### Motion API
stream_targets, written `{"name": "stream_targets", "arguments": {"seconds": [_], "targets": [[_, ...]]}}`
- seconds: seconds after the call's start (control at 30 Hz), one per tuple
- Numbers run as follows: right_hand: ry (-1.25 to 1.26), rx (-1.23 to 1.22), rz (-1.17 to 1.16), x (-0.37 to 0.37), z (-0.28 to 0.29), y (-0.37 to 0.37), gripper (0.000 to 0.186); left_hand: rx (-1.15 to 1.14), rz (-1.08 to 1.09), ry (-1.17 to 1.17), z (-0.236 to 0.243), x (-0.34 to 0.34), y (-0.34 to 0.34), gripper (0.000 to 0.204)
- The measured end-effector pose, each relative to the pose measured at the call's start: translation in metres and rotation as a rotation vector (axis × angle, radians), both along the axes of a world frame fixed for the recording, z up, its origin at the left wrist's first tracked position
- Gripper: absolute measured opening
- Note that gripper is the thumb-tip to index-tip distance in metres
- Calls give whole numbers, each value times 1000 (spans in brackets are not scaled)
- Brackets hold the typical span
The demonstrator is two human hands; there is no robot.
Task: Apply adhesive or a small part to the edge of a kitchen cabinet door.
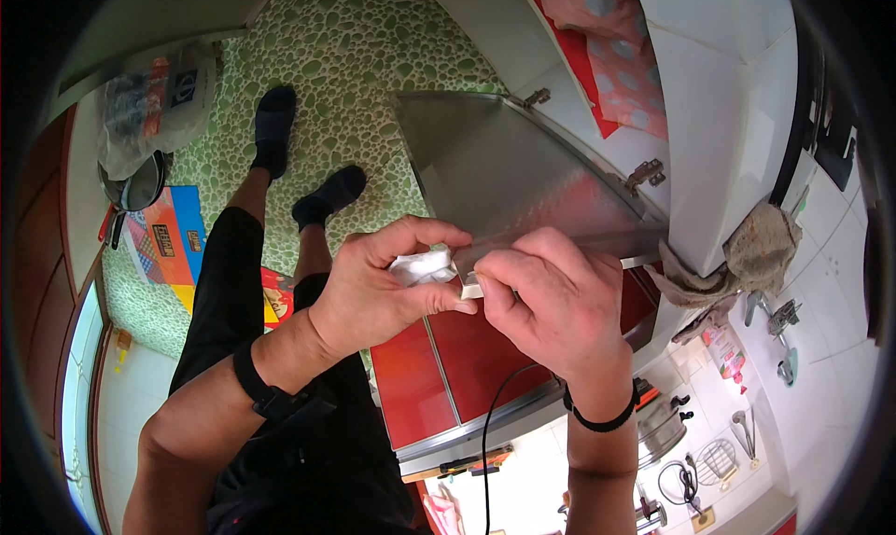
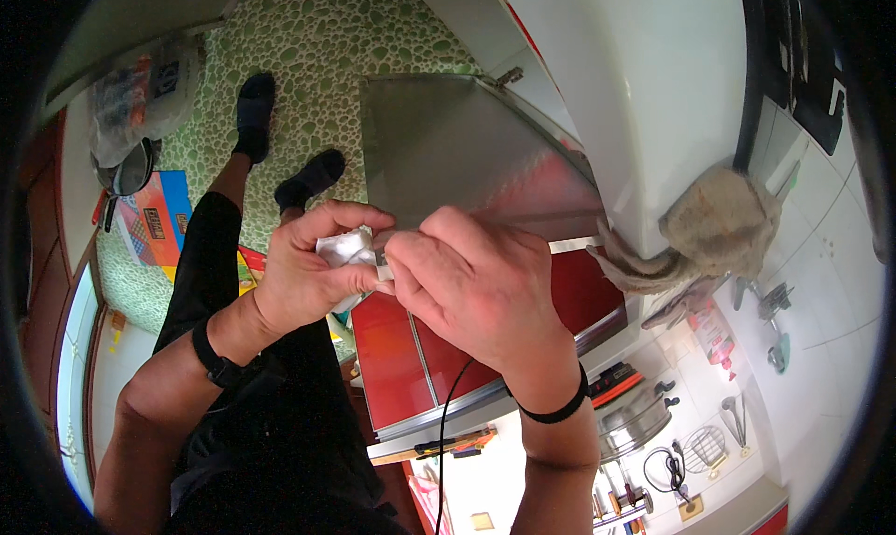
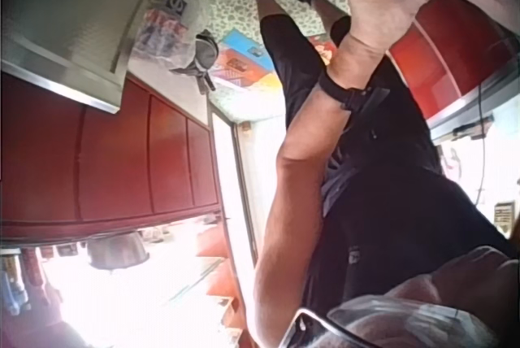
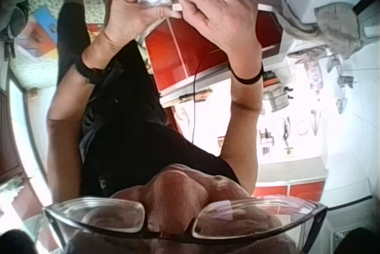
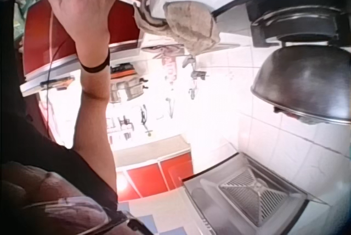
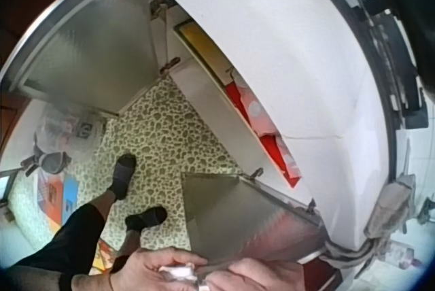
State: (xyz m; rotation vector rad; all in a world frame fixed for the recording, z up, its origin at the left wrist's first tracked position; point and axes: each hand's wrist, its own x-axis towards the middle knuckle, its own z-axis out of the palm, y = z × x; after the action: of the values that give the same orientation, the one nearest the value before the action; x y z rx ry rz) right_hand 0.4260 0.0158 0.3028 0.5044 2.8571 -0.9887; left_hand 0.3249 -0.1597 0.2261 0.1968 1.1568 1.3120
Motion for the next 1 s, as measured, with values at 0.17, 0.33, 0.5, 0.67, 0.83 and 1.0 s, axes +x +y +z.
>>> {"name": "stream_targets", "arguments": {"seconds": [0.17, 0.33, 0.5, 0.67, 0.83, 1.0], "targets": [[-37, -6, 9, -2, 3, -1, 19, 28, 12, 27, 0, 0, 0, 51], [-75, -10, -12, -3, 4, -2, 17, 34, 10, 59, -3, 3, -2, 51], [-92, -24, -11, -4, 6, -2, 17, 41, 17, 39, -5, 5, -3, 52], [-118, -40, 15, -4, 7, -1, 17, 40, 9, 49, -4, 3, -2, 53], [-121, -43, 34, -4, 7, 0, 17, 32, 8, 27, -2, 2, -1, 52], [-118, -45, 62, -2, 8, 2, 18, 27, -4, 23, -2, 0, 0, 52]]}}
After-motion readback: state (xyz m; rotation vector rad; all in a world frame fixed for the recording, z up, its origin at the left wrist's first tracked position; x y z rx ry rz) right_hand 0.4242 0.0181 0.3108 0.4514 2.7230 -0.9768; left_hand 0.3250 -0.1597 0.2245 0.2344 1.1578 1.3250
